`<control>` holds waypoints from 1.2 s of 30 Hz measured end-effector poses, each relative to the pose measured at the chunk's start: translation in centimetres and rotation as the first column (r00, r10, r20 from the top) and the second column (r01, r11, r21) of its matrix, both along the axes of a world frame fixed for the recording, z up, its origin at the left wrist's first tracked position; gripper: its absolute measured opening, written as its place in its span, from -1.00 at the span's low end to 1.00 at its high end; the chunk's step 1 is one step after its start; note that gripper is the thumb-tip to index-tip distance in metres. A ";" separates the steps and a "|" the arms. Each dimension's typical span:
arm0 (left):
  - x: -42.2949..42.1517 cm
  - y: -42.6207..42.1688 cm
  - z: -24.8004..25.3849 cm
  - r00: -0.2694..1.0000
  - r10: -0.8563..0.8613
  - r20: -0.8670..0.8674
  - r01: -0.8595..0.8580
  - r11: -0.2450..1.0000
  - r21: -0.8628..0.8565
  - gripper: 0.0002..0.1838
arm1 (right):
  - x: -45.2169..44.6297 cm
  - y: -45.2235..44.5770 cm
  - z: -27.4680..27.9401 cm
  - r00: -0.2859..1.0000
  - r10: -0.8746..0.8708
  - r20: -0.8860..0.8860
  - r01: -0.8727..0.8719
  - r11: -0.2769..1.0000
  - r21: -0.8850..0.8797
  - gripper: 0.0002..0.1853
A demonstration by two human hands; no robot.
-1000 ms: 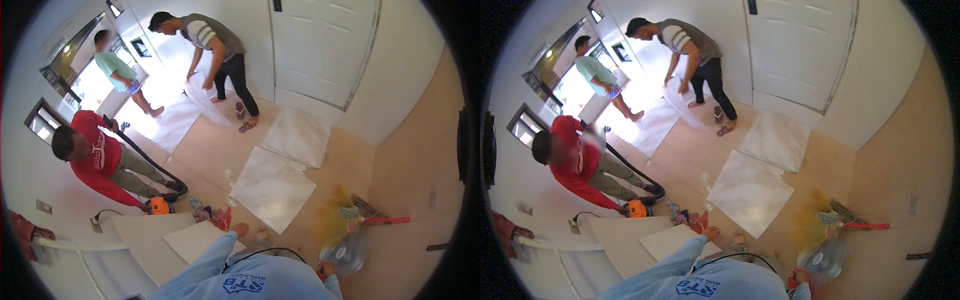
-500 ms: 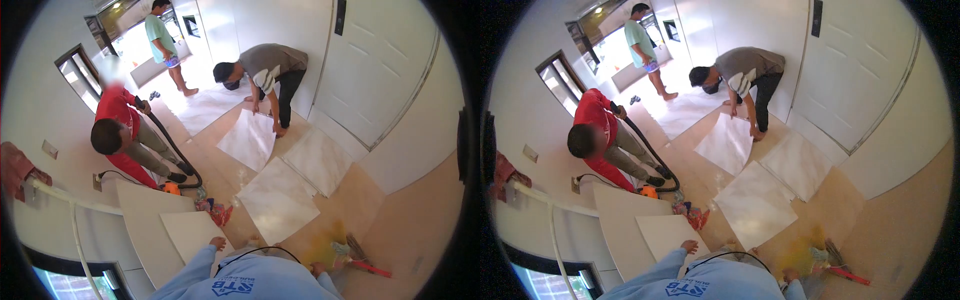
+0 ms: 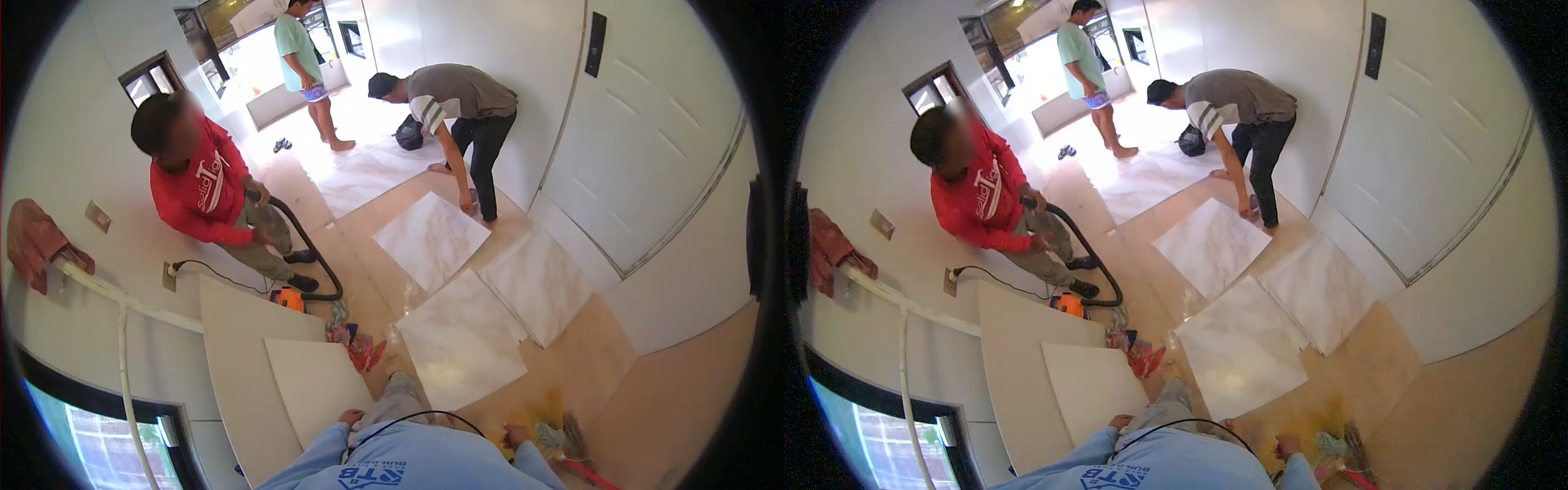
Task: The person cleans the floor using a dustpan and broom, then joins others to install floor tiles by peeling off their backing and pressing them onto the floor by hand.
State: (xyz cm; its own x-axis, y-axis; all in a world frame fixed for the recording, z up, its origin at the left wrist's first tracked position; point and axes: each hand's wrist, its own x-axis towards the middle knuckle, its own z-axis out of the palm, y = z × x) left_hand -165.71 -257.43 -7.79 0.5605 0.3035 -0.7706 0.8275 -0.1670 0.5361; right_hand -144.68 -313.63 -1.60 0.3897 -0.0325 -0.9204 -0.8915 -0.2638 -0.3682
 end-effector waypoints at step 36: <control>19.5 30.0 5.3 0.777 0.593 -0.210 -0.629 0.728 -0.273 -0.51 | 35.7 40.4 -7.6 -0.300 0.886 0.353 -0.800 -0.033 -0.599 -0.67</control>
